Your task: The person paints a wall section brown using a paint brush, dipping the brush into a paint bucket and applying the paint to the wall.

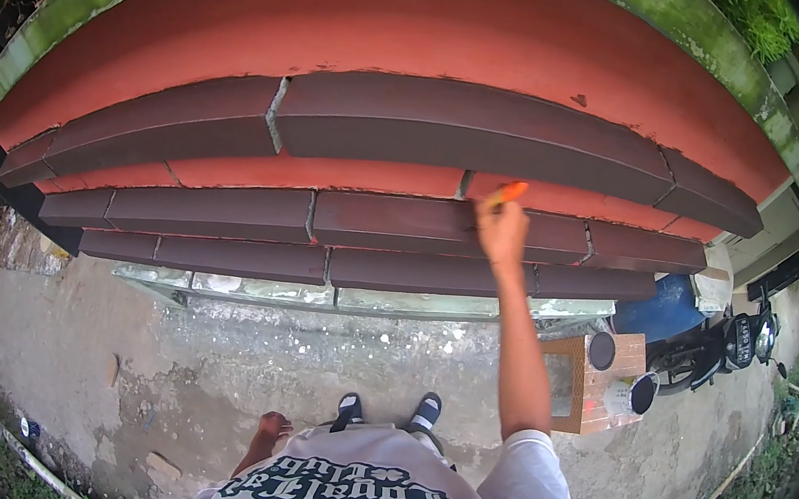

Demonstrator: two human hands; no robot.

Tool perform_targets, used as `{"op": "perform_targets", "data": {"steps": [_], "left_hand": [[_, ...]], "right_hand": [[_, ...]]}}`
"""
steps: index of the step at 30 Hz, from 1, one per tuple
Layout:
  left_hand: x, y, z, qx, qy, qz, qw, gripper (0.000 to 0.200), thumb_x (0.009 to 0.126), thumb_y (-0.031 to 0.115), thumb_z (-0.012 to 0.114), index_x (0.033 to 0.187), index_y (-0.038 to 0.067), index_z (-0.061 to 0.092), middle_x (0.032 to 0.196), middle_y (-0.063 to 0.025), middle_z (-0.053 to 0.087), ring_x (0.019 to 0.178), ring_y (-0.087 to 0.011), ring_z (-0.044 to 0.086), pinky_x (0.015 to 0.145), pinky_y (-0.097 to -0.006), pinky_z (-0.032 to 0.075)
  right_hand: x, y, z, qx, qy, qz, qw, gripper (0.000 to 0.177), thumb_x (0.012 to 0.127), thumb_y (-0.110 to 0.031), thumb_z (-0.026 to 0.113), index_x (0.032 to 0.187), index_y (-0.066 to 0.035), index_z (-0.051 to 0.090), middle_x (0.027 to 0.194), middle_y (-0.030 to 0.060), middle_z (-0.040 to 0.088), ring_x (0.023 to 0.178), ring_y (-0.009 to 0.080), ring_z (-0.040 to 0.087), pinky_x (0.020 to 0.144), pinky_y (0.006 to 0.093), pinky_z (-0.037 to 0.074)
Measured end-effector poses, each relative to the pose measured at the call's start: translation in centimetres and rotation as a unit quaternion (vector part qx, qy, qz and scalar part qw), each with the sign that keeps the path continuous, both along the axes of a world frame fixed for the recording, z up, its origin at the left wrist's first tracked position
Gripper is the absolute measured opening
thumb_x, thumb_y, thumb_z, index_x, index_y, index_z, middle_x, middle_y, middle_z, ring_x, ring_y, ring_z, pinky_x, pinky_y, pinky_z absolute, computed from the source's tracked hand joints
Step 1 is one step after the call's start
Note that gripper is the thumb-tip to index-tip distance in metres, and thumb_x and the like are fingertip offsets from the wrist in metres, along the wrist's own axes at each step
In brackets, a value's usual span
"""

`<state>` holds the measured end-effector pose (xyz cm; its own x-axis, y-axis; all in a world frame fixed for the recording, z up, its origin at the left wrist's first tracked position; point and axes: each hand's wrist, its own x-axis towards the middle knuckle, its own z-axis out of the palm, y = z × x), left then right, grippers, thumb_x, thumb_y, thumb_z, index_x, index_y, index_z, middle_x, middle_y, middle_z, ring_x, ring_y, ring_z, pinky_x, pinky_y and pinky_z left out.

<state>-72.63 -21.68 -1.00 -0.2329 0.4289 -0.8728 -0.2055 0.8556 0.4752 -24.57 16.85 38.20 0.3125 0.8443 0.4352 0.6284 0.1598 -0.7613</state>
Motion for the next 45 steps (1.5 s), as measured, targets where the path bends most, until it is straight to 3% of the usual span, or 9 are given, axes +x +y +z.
{"op": "perform_targets", "data": {"steps": [3, 8, 10, 18, 23, 27, 31, 35, 45], "left_hand": [[-0.8, 0.1, 0.9, 0.011, 0.013, -0.004, 1.0, 0.013, 0.098, 0.017, 0.051, 0.105, 0.009, 0.059, 0.096, -0.0138, 0.073, 0.078, -0.0261, 0.072, 0.061, -0.0376, 0.052], [-2.5, -0.7, 0.4, 0.01, 0.015, 0.004, 1.0, 0.017, 0.099, 0.018, 0.049, 0.107, 0.008, 0.06, 0.096, -0.0125, 0.073, 0.08, -0.026, 0.074, 0.062, -0.0383, 0.053], [-3.0, -1.4, 0.0, 0.01, 0.017, 0.012, 1.0, 0.018, 0.099, 0.019, 0.048, 0.107, 0.008, 0.06, 0.096, -0.0125, 0.073, 0.081, -0.0263, 0.074, 0.063, -0.0387, 0.053], [-2.8, -4.1, 0.0, 0.001, 0.016, 0.047, 0.999, 0.019, 0.1, 0.019, 0.047, 0.105, 0.007, 0.061, 0.097, -0.0139, 0.074, 0.081, -0.027, 0.074, 0.063, -0.0391, 0.053], [-2.7, -5.1, -0.8, -0.023, 0.004, 0.038, 0.999, 0.018, 0.1, 0.017, 0.048, 0.106, 0.006, 0.061, 0.097, -0.0145, 0.074, 0.079, -0.0273, 0.073, 0.061, -0.0379, 0.053], [-3.2, -4.3, 0.0, -0.02, 0.005, 0.027, 0.999, 0.019, 0.1, 0.018, 0.048, 0.107, 0.006, 0.061, 0.097, -0.0152, 0.073, 0.078, -0.0276, 0.073, 0.061, -0.0374, 0.053], [-4.5, -3.1, -0.6, 0.005, 0.012, 0.022, 1.0, 0.02, 0.1, 0.02, 0.049, 0.108, 0.005, 0.06, 0.098, -0.0155, 0.073, 0.078, -0.0276, 0.073, 0.061, -0.038, 0.053], [-5.0, -2.5, -0.1, 0.027, 0.022, 0.029, 0.999, 0.02, 0.1, 0.021, 0.049, 0.108, 0.007, 0.059, 0.1, -0.0152, 0.073, 0.08, -0.0275, 0.073, 0.064, -0.0397, 0.054], [-3.7, -4.5, 0.3, 0.001, 0.007, 0.044, 0.999, 0.019, 0.1, 0.018, 0.049, 0.107, 0.006, 0.061, 0.099, -0.0147, 0.074, 0.081, -0.0268, 0.073, 0.063, -0.0397, 0.054]], "right_hand": [[3.0, -1.4, 3.1, -0.07, -0.192, -0.15, 0.967, 0.028, 0.094, -0.026, 0.065, 0.094, 0.001, 0.068, 0.091, 0.0272, 0.072, 0.087, 0.0496, 0.069, 0.078, 0.0571, 0.054], [-1.7, -1.3, 3.1, -0.025, -0.252, -0.12, 0.96, 0.029, 0.093, -0.026, 0.067, 0.088, 0.002, 0.067, 0.081, 0.0281, 0.07, 0.081, 0.0509, 0.068, 0.074, 0.0595, 0.054], [-6.1, -1.0, 2.7, -0.024, -0.293, -0.055, 0.954, 0.027, 0.09, -0.022, 0.069, 0.111, -0.005, 0.068, 0.091, 0.025, 0.071, 0.081, 0.0492, 0.07, 0.073, 0.0589, 0.056], [-20.6, 1.2, 1.4, 0.004, -0.129, 0.1, 0.987, 0.026, 0.093, -0.023, 0.067, 0.104, 0.0, 0.07, 0.085, 0.0269, 0.071, 0.079, 0.0481, 0.07, 0.071, 0.0545, 0.056], [-23.0, 1.3, 0.0, -0.011, 0.235, 0.188, 0.953, 0.034, 0.093, -0.029, 0.075, 0.096, 0.005, 0.069, 0.084, 0.0204, 0.075, 0.078, 0.0321, 0.077, 0.075, 0.045, 0.058], [-17.7, 1.5, -0.8, -0.046, 0.155, 0.119, 0.98, 0.035, 0.093, -0.032, 0.074, 0.096, 0.003, 0.071, 0.084, 0.0214, 0.075, 0.08, 0.0314, 0.077, 0.076, 0.0454, 0.059], [-13.1, 0.7, 2.7, -0.042, -0.171, -0.052, 0.983, 0.024, 0.089, -0.022, 0.067, 0.093, 0.001, 0.072, 0.086, 0.0277, 0.072, 0.078, 0.0451, 0.072, 0.073, 0.0523, 0.057], [-16.3, -0.2, 3.6, -0.012, -0.273, -0.012, 0.962, 0.019, 0.089, -0.018, 0.066, 0.096, -0.001, 0.071, 0.082, 0.0254, 0.07, 0.077, 0.0459, 0.071, 0.068, 0.0552, 0.058], [-26.2, 0.6, 1.6, -0.022, 0.022, 0.134, 0.99, 0.032, 0.091, -0.031, 0.071, 0.096, 0.0, 0.072, 0.088, 0.024, 0.074, 0.084, 0.0441, 0.072, 0.076, 0.049, 0.056]]}}
